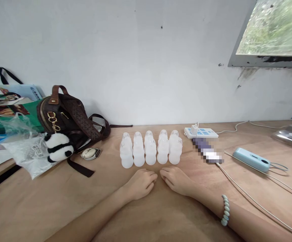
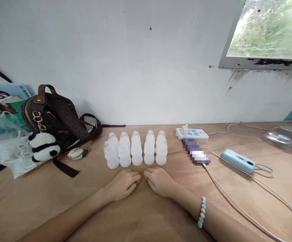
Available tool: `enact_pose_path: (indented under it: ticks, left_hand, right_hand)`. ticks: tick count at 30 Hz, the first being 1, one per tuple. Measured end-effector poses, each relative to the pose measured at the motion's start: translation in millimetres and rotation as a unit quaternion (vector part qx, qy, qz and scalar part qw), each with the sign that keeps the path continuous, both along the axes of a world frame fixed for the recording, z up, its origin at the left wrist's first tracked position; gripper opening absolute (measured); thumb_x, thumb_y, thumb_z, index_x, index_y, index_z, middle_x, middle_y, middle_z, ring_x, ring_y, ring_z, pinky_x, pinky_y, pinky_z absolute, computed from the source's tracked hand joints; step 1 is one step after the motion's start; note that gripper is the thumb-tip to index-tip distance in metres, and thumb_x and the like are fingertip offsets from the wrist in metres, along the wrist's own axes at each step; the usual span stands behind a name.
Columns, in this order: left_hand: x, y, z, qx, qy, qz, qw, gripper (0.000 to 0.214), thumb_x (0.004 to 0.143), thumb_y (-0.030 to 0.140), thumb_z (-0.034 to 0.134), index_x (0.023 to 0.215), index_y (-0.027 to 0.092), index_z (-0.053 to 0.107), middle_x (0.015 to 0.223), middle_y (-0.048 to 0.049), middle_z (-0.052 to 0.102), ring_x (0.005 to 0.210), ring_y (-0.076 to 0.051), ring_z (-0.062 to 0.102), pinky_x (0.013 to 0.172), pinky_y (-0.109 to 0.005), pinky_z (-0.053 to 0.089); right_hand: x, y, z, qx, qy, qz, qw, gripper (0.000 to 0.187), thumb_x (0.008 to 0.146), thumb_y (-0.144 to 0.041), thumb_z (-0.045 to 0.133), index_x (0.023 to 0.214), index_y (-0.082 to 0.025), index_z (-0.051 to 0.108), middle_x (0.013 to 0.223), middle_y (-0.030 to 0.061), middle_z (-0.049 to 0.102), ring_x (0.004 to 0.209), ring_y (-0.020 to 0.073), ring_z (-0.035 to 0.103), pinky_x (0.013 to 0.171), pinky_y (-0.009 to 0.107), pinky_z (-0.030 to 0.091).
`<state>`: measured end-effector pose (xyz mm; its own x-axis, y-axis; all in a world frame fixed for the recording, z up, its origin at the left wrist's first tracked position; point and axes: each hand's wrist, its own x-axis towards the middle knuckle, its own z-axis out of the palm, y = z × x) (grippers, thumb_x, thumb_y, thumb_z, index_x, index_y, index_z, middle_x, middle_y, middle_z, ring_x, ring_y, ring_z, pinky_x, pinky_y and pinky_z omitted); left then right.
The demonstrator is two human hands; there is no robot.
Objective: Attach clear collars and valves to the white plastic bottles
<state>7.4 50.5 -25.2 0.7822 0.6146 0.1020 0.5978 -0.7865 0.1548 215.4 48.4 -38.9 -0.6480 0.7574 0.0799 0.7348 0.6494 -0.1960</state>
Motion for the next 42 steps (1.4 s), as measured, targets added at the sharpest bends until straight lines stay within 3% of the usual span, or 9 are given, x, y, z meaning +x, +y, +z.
enact_pose_path:
  ticks: [23,32,34,36,38,40,42]
  left_hand:
    - [0.1,1.2,-1.2,0.009,-0.004,-0.005,1.000,0.017,0.084,0.008,0.045,0.073,0.020,0.051,0.076,-0.0013,0.065,0.069,-0.020,0.060,0.067,-0.030,0.043]
    - [-9.2,-4.5,-5.2,0.072,-0.049,-0.023,0.996,0.015,0.083,0.010,0.042,0.082,0.020,0.052,0.081,-0.0042,0.064,0.074,-0.021,0.060,0.071,-0.033,0.045]
    - [-18.5,-7.4,-6.5,0.141,-0.123,-0.018,0.982,0.015,0.085,0.012,0.043,0.093,0.022,0.051,0.090,-0.0058,0.062,0.082,-0.022,0.060,0.076,-0.036,0.047]
    - [-29.2,-7.1,-6.8,0.267,-0.274,0.023,0.924,0.022,0.087,0.014,0.048,0.105,0.026,0.044,0.099,-0.0050,0.058,0.088,-0.021,0.060,0.079,-0.037,0.049]
    - [-40.1,-2.2,-5.1,0.318,-0.356,0.106,0.872,0.034,0.087,0.018,0.054,0.113,0.028,0.035,0.111,-0.0078,0.050,0.100,-0.024,0.057,0.085,-0.043,0.049]
    - [-50.3,7.0,-2.5,0.314,-0.403,0.214,0.833,0.040,0.086,0.029,0.061,0.114,0.027,0.032,0.117,-0.0094,0.045,0.109,-0.028,0.053,0.091,-0.049,0.048]
    - [-58.8,17.7,-1.3,0.264,-0.425,0.275,0.821,0.052,0.082,0.042,0.066,0.118,0.025,0.032,0.123,-0.0112,0.042,0.117,-0.032,0.048,0.091,-0.050,0.048]
  right_hand:
    - [-1.5,-2.7,4.3,0.012,-0.013,-0.002,1.000,0.019,0.089,-0.005,0.042,0.082,-0.017,0.056,0.084,0.0041,0.065,0.071,0.0163,0.055,0.065,0.028,0.032]
    - [-1.3,-2.4,4.0,0.013,-0.010,-0.001,1.000,0.019,0.091,-0.007,0.041,0.083,-0.017,0.055,0.084,0.0041,0.064,0.071,0.0162,0.056,0.065,0.027,0.032]
    - [-0.9,-2.0,3.8,0.014,-0.011,0.002,1.000,0.019,0.091,-0.007,0.042,0.083,-0.017,0.055,0.085,0.0041,0.064,0.072,0.0161,0.056,0.065,0.027,0.032]
    - [-0.5,-1.8,4.0,0.013,-0.013,0.004,1.000,0.018,0.090,-0.006,0.042,0.083,-0.017,0.055,0.085,0.0041,0.064,0.071,0.0161,0.056,0.065,0.027,0.032]
    - [0.0,-1.9,4.4,0.013,-0.016,0.003,1.000,0.019,0.090,-0.006,0.042,0.081,-0.017,0.055,0.084,0.0041,0.064,0.071,0.0162,0.056,0.064,0.028,0.031]
    - [0.3,-2.2,4.8,0.013,-0.016,0.002,1.000,0.019,0.090,-0.006,0.041,0.081,-0.017,0.054,0.084,0.0041,0.064,0.071,0.0163,0.056,0.064,0.028,0.031]
    - [0.4,-2.5,5.1,0.014,-0.015,0.002,1.000,0.020,0.090,-0.005,0.041,0.081,-0.017,0.054,0.084,0.0043,0.064,0.071,0.0165,0.055,0.064,0.028,0.031]
